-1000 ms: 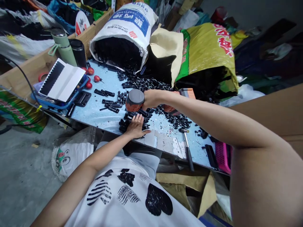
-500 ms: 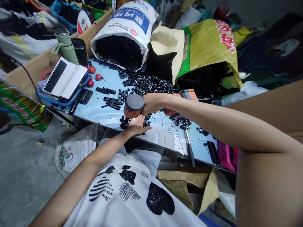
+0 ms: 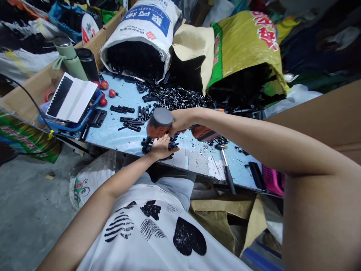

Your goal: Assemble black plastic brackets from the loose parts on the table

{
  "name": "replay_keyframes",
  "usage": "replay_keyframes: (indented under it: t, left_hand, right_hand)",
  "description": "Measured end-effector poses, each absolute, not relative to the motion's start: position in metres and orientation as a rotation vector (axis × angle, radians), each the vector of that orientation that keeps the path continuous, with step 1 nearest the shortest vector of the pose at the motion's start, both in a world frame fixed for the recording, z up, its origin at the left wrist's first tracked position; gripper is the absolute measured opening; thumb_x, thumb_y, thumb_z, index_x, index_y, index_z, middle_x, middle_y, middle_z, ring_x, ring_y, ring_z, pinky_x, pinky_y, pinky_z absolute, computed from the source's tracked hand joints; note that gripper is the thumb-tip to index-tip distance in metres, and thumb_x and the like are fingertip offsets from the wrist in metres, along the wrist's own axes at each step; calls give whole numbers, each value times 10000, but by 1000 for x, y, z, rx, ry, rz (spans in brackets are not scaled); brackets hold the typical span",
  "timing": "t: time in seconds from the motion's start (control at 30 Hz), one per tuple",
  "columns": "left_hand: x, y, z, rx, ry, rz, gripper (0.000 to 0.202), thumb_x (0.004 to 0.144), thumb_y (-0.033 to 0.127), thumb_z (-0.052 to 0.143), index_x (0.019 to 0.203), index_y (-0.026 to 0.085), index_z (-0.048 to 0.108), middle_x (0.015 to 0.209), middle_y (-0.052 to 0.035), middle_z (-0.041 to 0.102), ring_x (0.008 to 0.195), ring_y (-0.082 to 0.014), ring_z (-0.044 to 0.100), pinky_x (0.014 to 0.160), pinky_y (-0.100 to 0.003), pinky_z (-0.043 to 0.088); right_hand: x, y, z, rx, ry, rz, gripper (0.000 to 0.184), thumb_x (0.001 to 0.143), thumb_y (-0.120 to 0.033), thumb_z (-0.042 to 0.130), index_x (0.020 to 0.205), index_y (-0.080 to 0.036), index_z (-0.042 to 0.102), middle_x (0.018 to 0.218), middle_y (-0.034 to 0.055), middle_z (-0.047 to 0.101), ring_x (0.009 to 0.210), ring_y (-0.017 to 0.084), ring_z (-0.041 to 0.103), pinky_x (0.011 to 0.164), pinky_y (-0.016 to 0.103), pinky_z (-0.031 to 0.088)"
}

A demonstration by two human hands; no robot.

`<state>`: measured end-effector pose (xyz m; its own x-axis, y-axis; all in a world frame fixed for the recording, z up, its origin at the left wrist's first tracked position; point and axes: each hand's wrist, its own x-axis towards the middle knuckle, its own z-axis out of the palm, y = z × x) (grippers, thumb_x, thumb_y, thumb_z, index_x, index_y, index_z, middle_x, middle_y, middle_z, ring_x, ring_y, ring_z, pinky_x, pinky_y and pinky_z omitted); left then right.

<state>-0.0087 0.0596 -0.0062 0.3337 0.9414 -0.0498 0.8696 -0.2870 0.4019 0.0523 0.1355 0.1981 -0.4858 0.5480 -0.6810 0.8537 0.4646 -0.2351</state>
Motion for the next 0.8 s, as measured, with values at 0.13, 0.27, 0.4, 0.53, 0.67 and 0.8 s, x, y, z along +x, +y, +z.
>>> replay_keyframes:
  t: [0.13,0.27,0.4,0.53,0.67,0.8]
  left_hand:
    - [-21,91,3,2382,1577,193,921,792,729,298,1399,37,331,1479,-191,287,1401,-349,126,1142,-491,3]
    - [-29,154,11,2469,1479,121,661,891,532,296,1429,147,312,1523,-89,226,1420,-289,78,1134,-500,-78]
    - [-30,192,3,2484,1460,-4,547,938,422,250,1454,242,235,1538,-26,176,1423,-254,84,1081,-613,-94]
    - [-31,193,-10,2503,1475,7,538,955,415,215,1460,232,208,1539,-34,170,1415,-255,119,1069,-648,-58]
    - [-31,187,-12,2539,1477,58,540,955,406,223,1461,218,209,1529,-58,207,1407,-270,148,1070,-649,-36]
    - [-32,185,-12,2576,1493,115,533,960,394,210,1456,200,226,1522,-82,226,1402,-266,170,1065,-646,-60]
  right_hand:
    - [108,171,201,1499,2178,-784,250,714,-291,702,877,-114,634,721,58,626,652,158,586,577,272,476]
    - [146,207,195,1685,2069,-743,232,741,-273,675,874,-88,630,676,44,617,584,122,574,569,257,467]
    - [166,231,180,1699,1954,-715,237,715,-336,692,743,-109,629,608,37,593,540,149,580,493,260,463]
    - [175,240,171,1671,1942,-716,263,701,-355,710,662,-116,606,603,71,601,574,180,601,478,262,455]
    - [174,231,173,1642,1995,-679,232,676,-333,723,695,-123,625,573,51,588,539,168,581,445,257,442]
    - [173,213,175,1673,2097,-714,246,638,-331,757,741,-133,654,617,49,605,569,173,596,454,260,461]
